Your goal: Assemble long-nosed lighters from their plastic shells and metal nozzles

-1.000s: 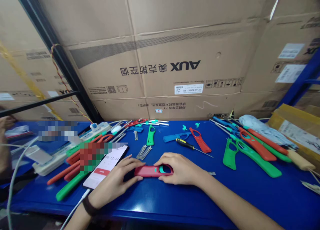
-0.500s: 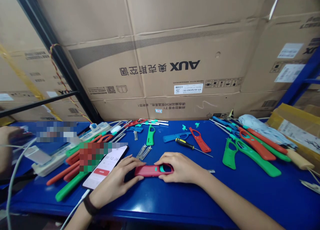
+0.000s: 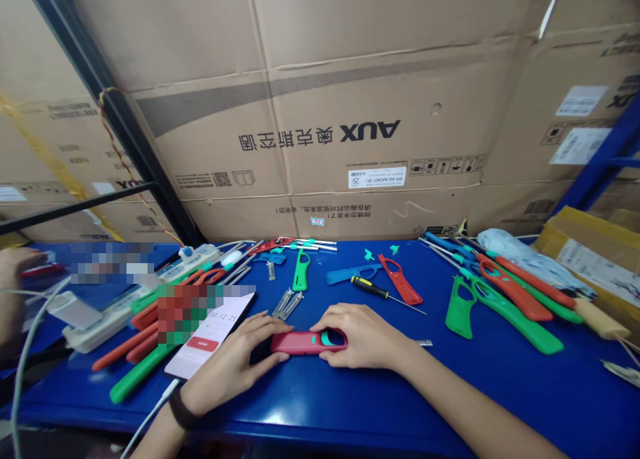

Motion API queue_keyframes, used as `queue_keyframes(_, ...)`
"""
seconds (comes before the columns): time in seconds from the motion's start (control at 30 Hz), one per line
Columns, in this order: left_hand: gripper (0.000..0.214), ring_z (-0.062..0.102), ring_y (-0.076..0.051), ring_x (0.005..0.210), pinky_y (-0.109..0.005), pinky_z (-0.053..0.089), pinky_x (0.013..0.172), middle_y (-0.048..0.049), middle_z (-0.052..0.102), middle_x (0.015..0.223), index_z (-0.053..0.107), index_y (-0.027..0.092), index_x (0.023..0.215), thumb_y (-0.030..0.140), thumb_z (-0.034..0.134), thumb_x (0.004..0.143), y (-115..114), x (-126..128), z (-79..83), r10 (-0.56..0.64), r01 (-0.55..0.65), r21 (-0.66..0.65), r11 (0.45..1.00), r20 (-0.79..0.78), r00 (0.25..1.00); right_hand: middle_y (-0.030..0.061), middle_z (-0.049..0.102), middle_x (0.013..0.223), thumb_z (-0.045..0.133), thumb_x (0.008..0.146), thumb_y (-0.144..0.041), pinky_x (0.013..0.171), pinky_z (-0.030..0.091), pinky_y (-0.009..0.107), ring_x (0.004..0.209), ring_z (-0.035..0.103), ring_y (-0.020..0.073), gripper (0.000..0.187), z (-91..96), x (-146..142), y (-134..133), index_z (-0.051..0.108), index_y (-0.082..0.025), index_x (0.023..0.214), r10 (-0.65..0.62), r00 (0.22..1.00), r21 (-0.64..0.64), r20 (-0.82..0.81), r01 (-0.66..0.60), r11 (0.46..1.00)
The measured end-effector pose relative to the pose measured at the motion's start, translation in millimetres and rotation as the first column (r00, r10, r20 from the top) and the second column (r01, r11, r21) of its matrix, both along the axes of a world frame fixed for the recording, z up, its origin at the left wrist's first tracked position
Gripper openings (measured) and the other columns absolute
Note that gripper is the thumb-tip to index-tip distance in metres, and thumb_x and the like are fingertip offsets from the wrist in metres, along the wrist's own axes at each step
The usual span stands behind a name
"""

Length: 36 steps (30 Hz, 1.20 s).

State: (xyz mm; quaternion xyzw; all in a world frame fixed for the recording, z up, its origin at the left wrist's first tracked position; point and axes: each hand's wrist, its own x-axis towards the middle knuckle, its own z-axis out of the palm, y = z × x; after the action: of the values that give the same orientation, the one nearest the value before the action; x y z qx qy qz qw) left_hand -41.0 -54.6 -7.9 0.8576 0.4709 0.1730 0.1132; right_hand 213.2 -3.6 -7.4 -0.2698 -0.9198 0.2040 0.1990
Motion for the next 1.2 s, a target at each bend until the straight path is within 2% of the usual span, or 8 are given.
queue_keyframes(0.1,0.032,0.055,-0.023,0.115,-0.039,0.043,0.101,-0.0043,0.063,0.12,0.058,0.028,0.119,0.039,0.055,0.089,0.4,0.7,0.2,0.013,-0.012,-0.021,1.0,0.025,1.0,0.0035,0.069,0.098,0.068,0.074,-0.031,0.079,0.046,0.029,0.09,0.062,0.0194,0.035,-0.1,0.4,-0.9,0.067,-0.02,0.108,-0.003,1.0,0.002,0.011,0.003,1.0)
queue_keyframes(0.37,0.031,0.055,-0.021,0.115,-0.035,0.044,0.1,-0.0033,0.062,0.119,0.057,0.029,0.119,0.038,0.054,0.09,-0.3,2.2,1.9,0.015,-0.014,-0.044,0.999,0.02,1.0,0.0035,0.066,0.103,0.066,0.075,-0.027,0.078,0.047,0.026,0.088,0.063,0.0168,0.036,-1.0,2.1,1.0,0.065,-0.022,0.111,-0.007,0.999,-0.068,-0.043,0.004,0.998)
queue_keyframes(0.57,0.033,0.055,-0.023,0.116,-0.043,0.036,0.107,-0.0031,0.063,0.119,0.058,0.029,0.12,0.039,0.056,0.089,-1.0,1.8,0.8,0.008,-0.008,0.035,0.999,-0.001,1.0,0.0029,0.066,0.1,0.068,0.072,-0.029,0.077,0.046,0.027,0.086,0.063,0.0178,0.038,2.2,1.0,-2.9,0.065,-0.022,0.109,-0.034,0.999,-0.055,-0.03,0.033,0.998)
queue_keyframes(0.77,0.033,0.054,-0.023,0.117,-0.047,0.035,0.107,-0.0021,0.063,0.121,0.055,0.031,0.123,0.036,0.055,0.09,-0.3,1.2,-0.8,-0.024,0.024,0.014,1.0,-0.002,1.0,0.0017,0.065,0.094,0.067,0.071,-0.03,0.068,0.044,0.025,0.077,0.061,0.0157,0.035,2.7,0.1,-6.7,0.066,-0.023,0.105,-0.032,0.999,-0.04,0.009,0.032,0.999)
queue_keyframes(0.97,0.03,0.054,-0.022,0.117,-0.039,0.043,0.101,-0.0045,0.061,0.121,0.056,0.028,0.12,0.036,0.054,0.091,0.8,4.6,1.7,-0.014,0.015,-0.022,1.0,0.024,1.0,0.0015,0.065,0.096,0.066,0.073,-0.03,0.07,0.043,0.026,0.081,0.061,0.0167,0.035,3.3,1.2,-4.1,0.065,-0.023,0.107,-0.036,0.998,-0.034,0.043,0.037,0.999)
queue_keyframes(1.2,0.028,0.054,-0.022,0.114,-0.036,0.043,0.1,-0.0039,0.06,0.119,0.056,0.028,0.117,0.036,0.055,0.09,0.6,6.9,4.7,-0.023,0.024,-0.049,0.999,0.021,1.0,0.0009,0.066,0.098,0.066,0.074,-0.031,0.072,0.043,0.027,0.086,0.062,0.018,0.034,5.7,3.1,-3.9,0.065,-0.025,0.108,-0.035,0.997,-0.025,0.068,0.036,0.999)
